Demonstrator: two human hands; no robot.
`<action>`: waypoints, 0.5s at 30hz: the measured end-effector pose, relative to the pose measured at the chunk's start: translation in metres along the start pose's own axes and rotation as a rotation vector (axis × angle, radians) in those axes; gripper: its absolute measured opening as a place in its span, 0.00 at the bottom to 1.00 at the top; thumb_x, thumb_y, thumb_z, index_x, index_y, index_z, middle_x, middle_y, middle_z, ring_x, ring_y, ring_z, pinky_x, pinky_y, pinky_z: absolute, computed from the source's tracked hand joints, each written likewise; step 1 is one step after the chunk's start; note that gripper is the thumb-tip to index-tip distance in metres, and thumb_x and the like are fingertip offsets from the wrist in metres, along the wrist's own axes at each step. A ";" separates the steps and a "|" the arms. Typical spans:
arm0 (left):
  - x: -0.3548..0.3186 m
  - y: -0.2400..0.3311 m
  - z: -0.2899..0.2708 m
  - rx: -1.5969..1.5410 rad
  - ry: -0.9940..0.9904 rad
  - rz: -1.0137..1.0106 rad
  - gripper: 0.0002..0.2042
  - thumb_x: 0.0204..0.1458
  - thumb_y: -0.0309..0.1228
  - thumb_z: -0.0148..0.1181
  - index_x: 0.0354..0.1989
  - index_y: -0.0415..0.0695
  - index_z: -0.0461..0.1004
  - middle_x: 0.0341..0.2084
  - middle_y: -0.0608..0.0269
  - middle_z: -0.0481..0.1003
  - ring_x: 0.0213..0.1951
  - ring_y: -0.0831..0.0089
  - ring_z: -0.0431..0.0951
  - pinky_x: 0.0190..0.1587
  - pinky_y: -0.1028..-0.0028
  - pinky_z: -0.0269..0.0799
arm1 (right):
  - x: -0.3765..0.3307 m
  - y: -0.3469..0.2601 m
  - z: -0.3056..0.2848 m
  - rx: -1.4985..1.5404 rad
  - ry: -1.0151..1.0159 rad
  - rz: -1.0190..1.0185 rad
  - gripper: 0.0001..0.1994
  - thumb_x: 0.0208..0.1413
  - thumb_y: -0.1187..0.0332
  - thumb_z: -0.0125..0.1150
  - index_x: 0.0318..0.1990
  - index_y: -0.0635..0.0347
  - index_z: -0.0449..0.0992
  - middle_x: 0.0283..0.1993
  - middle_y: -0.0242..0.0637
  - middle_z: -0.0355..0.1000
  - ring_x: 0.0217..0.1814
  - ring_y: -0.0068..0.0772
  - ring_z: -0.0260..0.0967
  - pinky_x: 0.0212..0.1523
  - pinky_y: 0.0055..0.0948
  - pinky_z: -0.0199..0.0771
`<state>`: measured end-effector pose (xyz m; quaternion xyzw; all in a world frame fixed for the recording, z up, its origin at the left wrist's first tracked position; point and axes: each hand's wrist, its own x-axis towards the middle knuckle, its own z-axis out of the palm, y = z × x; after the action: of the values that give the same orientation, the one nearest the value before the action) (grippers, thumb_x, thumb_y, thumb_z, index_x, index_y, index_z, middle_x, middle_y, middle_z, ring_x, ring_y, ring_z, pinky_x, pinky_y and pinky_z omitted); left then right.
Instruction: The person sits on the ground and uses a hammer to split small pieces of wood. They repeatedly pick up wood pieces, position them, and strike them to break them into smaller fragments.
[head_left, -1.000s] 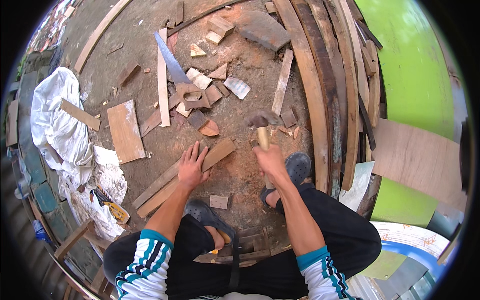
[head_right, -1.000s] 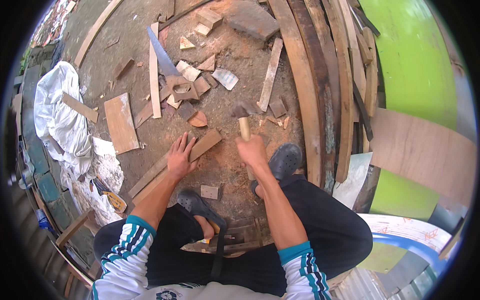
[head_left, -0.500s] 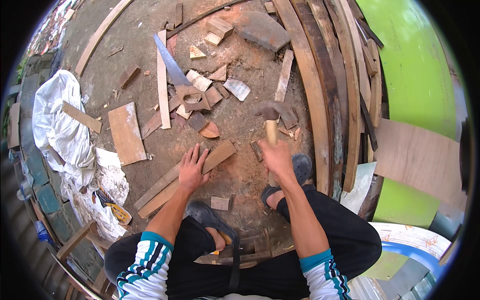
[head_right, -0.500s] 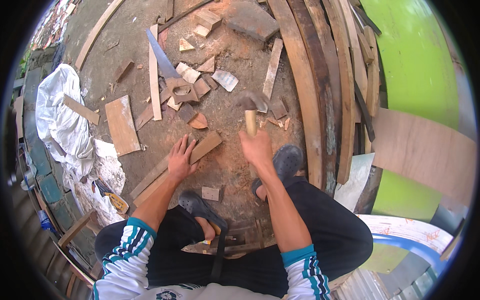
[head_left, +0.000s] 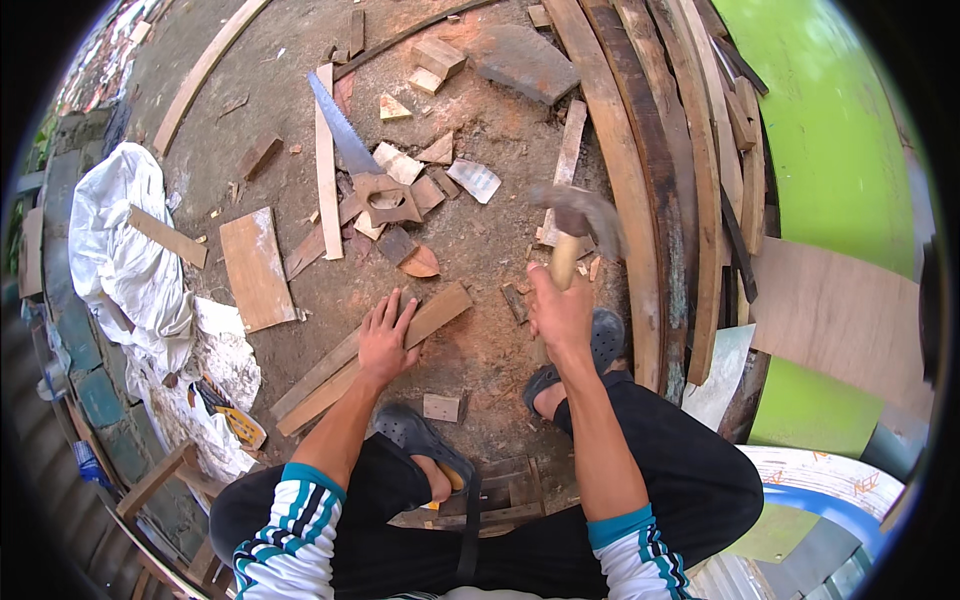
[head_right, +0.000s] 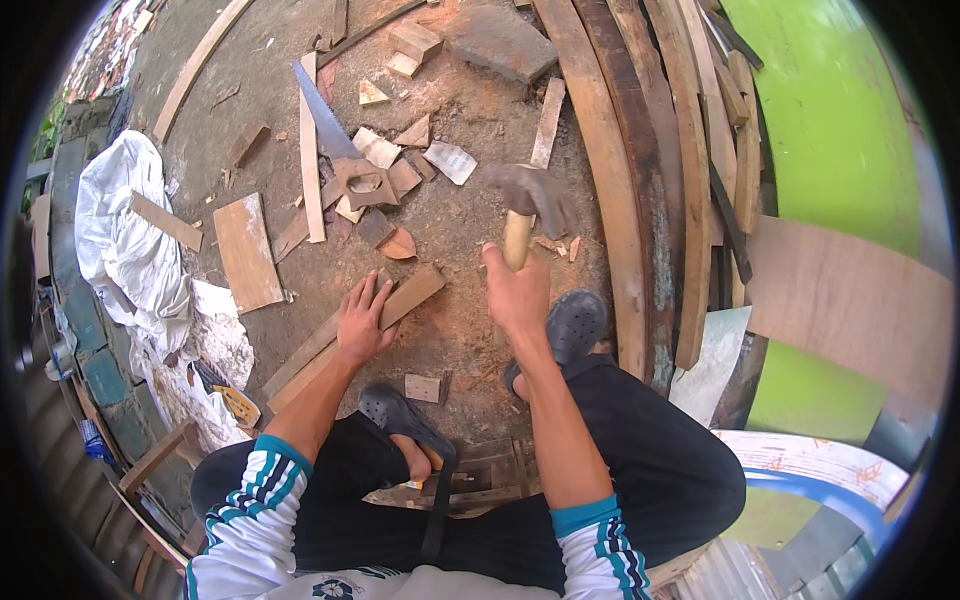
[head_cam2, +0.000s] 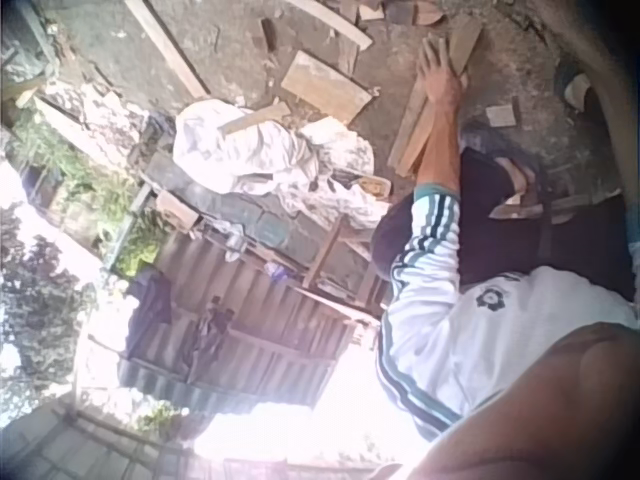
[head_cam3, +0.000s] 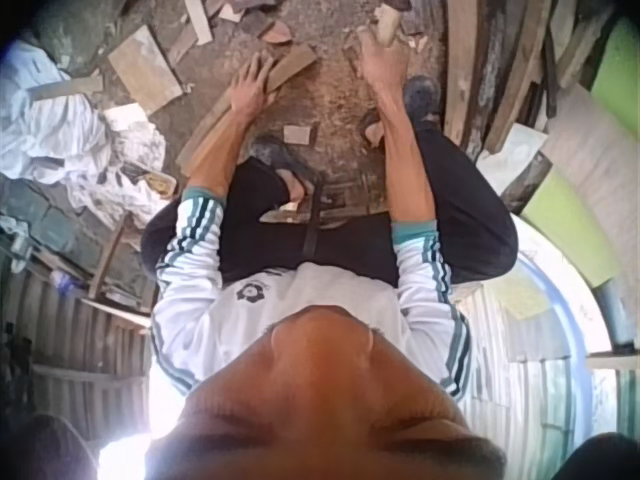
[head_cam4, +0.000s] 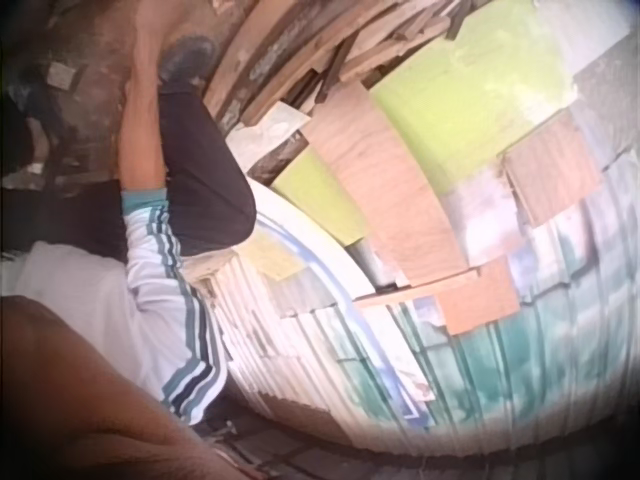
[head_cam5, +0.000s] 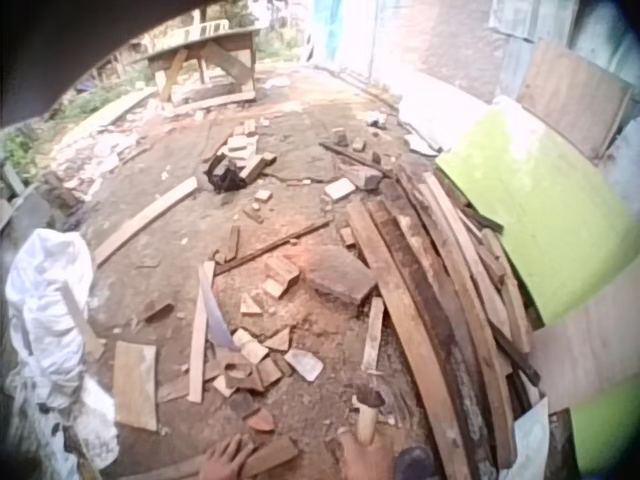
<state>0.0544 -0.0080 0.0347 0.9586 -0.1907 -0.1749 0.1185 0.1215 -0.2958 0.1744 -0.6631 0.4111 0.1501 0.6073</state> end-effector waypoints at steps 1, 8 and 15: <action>0.000 0.000 0.001 0.000 0.012 0.005 0.43 0.39 0.41 0.70 0.69 0.55 0.61 0.70 0.52 0.56 0.67 0.53 0.60 0.66 0.53 0.58 | -0.001 0.007 0.003 0.066 0.025 -0.033 0.13 0.61 0.64 0.57 0.28 0.65 0.75 0.17 0.32 0.67 0.12 0.25 0.63 0.13 0.30 0.60; 0.002 0.003 -0.001 -0.005 -0.005 0.014 0.42 0.41 0.42 0.69 0.69 0.54 0.61 0.70 0.52 0.57 0.67 0.53 0.61 0.67 0.53 0.57 | 0.022 0.080 0.003 -0.316 -0.200 0.329 0.09 0.57 0.68 0.58 0.30 0.65 0.70 0.17 0.29 0.62 0.13 0.25 0.60 0.11 0.29 0.58; -0.002 0.000 -0.002 0.015 -0.018 -0.007 0.42 0.42 0.43 0.70 0.69 0.55 0.61 0.70 0.52 0.57 0.68 0.54 0.60 0.67 0.54 0.57 | 0.003 0.020 0.002 -0.060 0.110 -0.150 0.13 0.59 0.64 0.59 0.28 0.65 0.72 0.18 0.34 0.67 0.16 0.28 0.65 0.17 0.33 0.64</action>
<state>0.0539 -0.0070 0.0374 0.9585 -0.1898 -0.1827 0.1087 0.1094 -0.2931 0.1580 -0.7171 0.3883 0.0798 0.5733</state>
